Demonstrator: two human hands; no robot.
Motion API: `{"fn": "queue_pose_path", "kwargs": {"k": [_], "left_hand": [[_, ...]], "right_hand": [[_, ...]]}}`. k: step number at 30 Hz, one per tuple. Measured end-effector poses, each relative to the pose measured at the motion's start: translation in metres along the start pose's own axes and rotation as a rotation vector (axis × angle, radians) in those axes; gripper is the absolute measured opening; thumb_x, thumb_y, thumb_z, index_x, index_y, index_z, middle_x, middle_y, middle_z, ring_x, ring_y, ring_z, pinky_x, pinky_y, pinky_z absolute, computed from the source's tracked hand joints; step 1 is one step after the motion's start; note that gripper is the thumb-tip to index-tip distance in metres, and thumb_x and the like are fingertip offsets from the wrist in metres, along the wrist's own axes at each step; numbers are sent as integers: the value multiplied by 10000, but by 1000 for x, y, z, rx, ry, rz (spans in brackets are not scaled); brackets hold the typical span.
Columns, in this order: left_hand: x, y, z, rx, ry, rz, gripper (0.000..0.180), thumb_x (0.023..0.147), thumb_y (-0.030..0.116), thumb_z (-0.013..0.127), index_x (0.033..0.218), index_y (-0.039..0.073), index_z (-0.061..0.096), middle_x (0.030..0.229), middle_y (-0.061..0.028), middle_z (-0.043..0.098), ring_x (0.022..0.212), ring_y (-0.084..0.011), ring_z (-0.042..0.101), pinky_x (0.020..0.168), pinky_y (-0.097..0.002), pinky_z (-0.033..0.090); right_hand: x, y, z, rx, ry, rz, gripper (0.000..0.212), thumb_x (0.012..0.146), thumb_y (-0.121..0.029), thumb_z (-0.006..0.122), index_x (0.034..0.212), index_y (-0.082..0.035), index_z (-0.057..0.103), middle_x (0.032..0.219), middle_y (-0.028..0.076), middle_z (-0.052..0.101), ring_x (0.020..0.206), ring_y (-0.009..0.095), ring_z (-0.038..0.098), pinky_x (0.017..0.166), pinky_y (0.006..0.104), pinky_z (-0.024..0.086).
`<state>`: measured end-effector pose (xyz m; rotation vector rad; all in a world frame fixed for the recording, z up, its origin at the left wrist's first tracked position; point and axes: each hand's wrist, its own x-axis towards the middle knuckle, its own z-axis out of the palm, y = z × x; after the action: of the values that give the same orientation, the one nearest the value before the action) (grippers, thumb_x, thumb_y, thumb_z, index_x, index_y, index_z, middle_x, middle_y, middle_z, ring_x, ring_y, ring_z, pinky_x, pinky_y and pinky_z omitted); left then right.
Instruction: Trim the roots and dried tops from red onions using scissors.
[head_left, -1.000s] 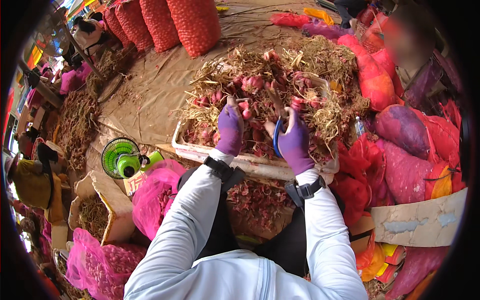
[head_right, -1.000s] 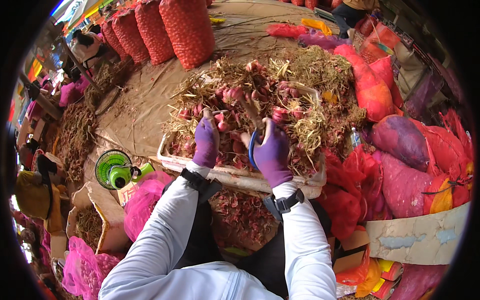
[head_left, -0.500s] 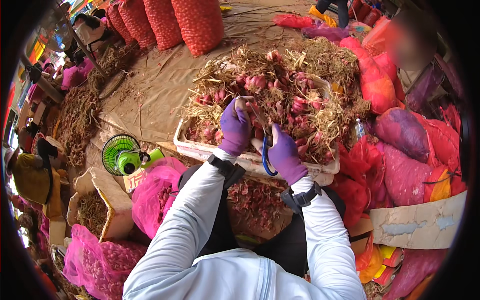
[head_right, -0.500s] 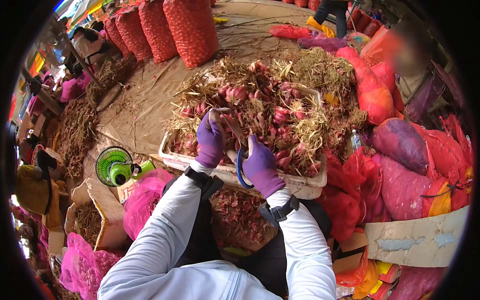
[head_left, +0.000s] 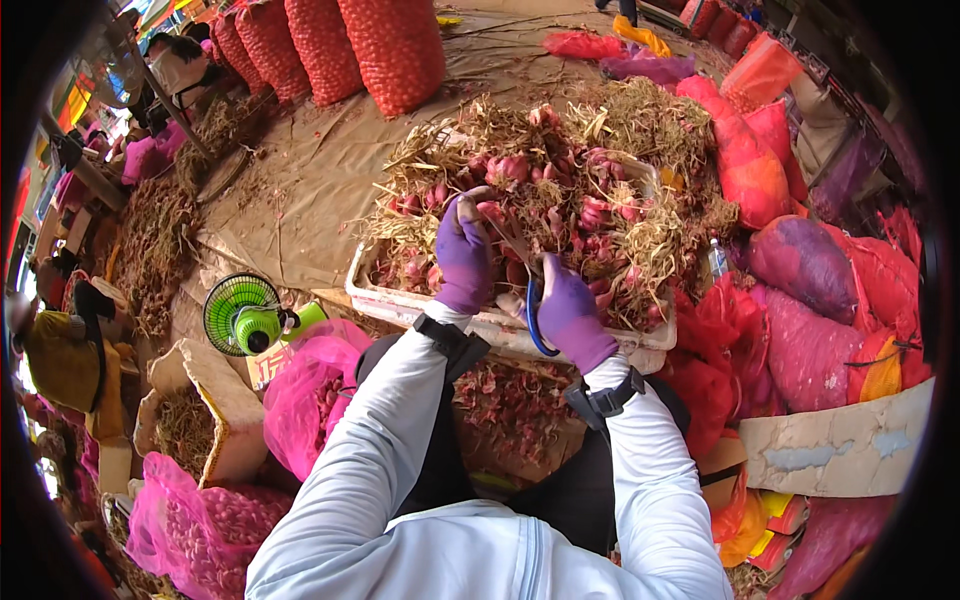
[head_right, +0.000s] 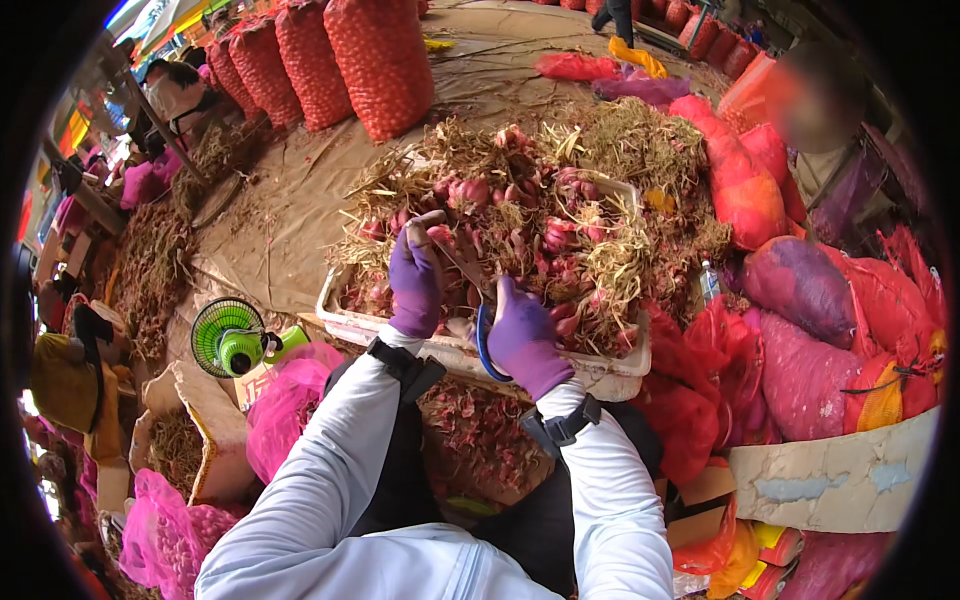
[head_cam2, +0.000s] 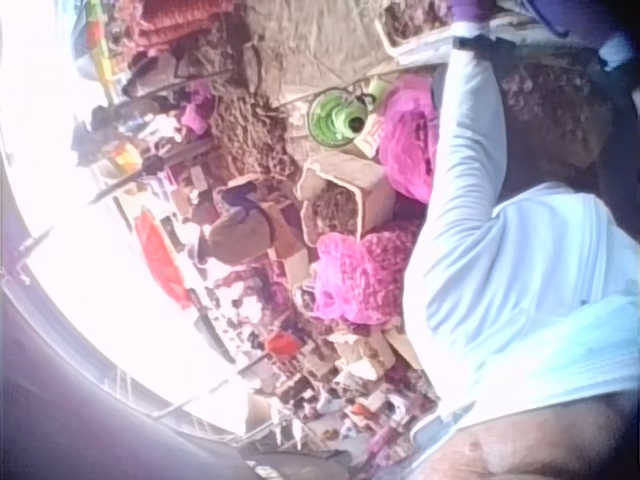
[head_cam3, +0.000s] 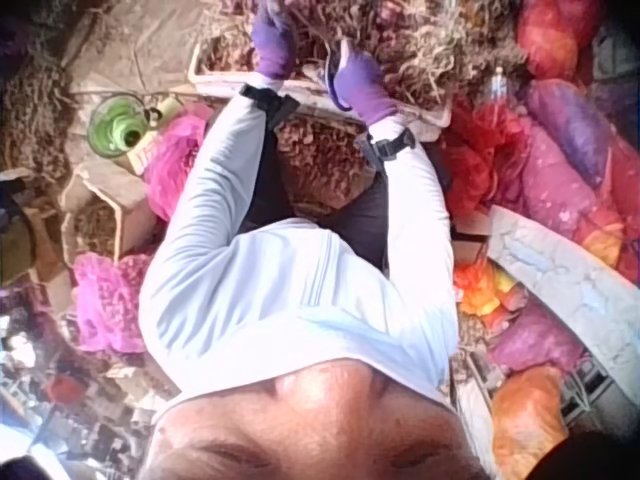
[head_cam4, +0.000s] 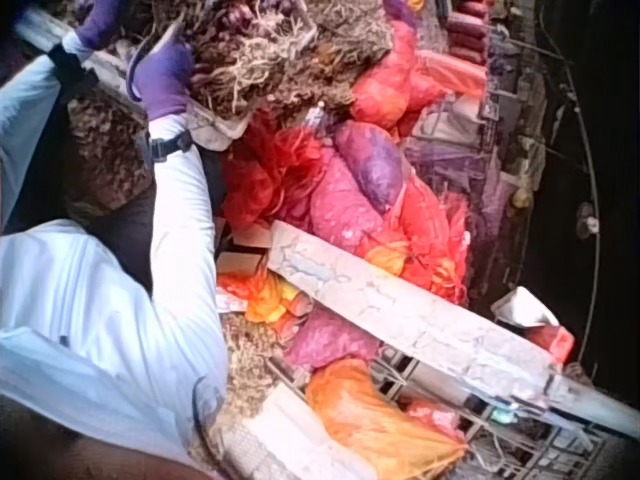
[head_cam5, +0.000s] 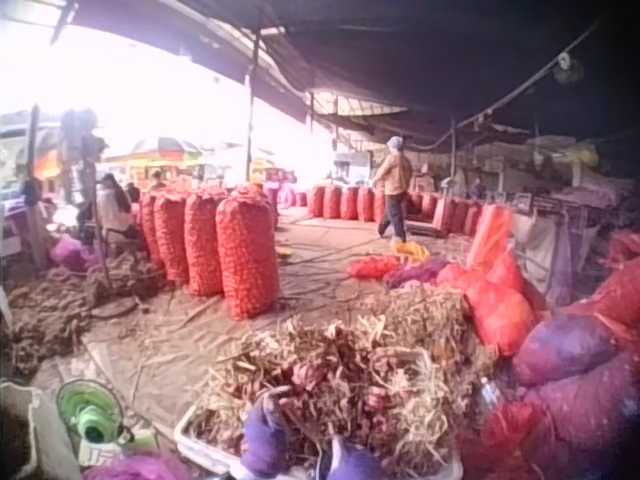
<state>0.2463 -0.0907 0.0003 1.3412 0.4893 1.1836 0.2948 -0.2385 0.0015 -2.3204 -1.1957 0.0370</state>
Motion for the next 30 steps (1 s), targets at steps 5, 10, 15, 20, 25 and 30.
{"fn": "queue_pose_path", "kwargs": {"k": [5, 10, 15, 20, 25, 30], "left_hand": [[-9, -4, 2, -23, -89, -21, 419, 1000, 389, 347, 1098, 72, 603, 761, 45, 550, 577, -15, 470, 496, -165, 397], [-13, 8, 7, -151, -122, -156, 409, 996, 390, 361, 1136, 78, 587, 756, 47, 549, 552, -18, 471, 485, -170, 416], [-13, 0, 6, -139, -130, -195, 363, 997, 334, 385, 1145, 55, 563, 803, 12, 570, 623, -52, 536, 533, -184, 441], [-14, -2, 6, -144, -154, -247, 384, 992, 380, 374, 1147, 86, 566, 837, 4, 589, 663, -79, 586, 553, -221, 501], [-14, -2, 5, -153, -157, -289, 366, 993, 374, 371, 1091, 84, 572, 790, -2, 590, 649, -82, 582, 563, -231, 511], [-18, 3, 3, -127, -132, -301, 355, 993, 360, 382, 1059, 73, 580, 772, -2, 587, 627, -74, 569, 554, -221, 493]], "right_hand": [[4, -12, -2, -18, 4, 67, 685, 717, -501, 702, 1126, -5, 464, 929, 236, 620, 880, 401, 612, 761, 448, 482], [2, -13, -2, 40, 43, 94, 594, 752, -457, 683, 1081, -1, 494, 857, 239, 622, 811, 402, 622, 715, 463, 474], [2, -8, 0, 25, 69, 94, 483, 805, -410, 633, 1073, -25, 514, 803, 224, 626, 776, 408, 620, 698, 479, 464], [-2, -9, 0, -39, 97, 92, 326, 847, -316, 578, 1006, -38, 517, 792, 205, 640, 759, 417, 618, 698, 485, 460], [0, 1, 9, 4, 19, 142, 325, 833, -293, 595, 1045, -56, 526, 825, 182, 648, 809, 398, 621, 768, 540, 418], [-1, -10, 1, 11, -7, 181, 416, 799, -300, 644, 1125, -74, 521, 885, 180, 648, 882, 379, 616, 817, 548, 408]]}}
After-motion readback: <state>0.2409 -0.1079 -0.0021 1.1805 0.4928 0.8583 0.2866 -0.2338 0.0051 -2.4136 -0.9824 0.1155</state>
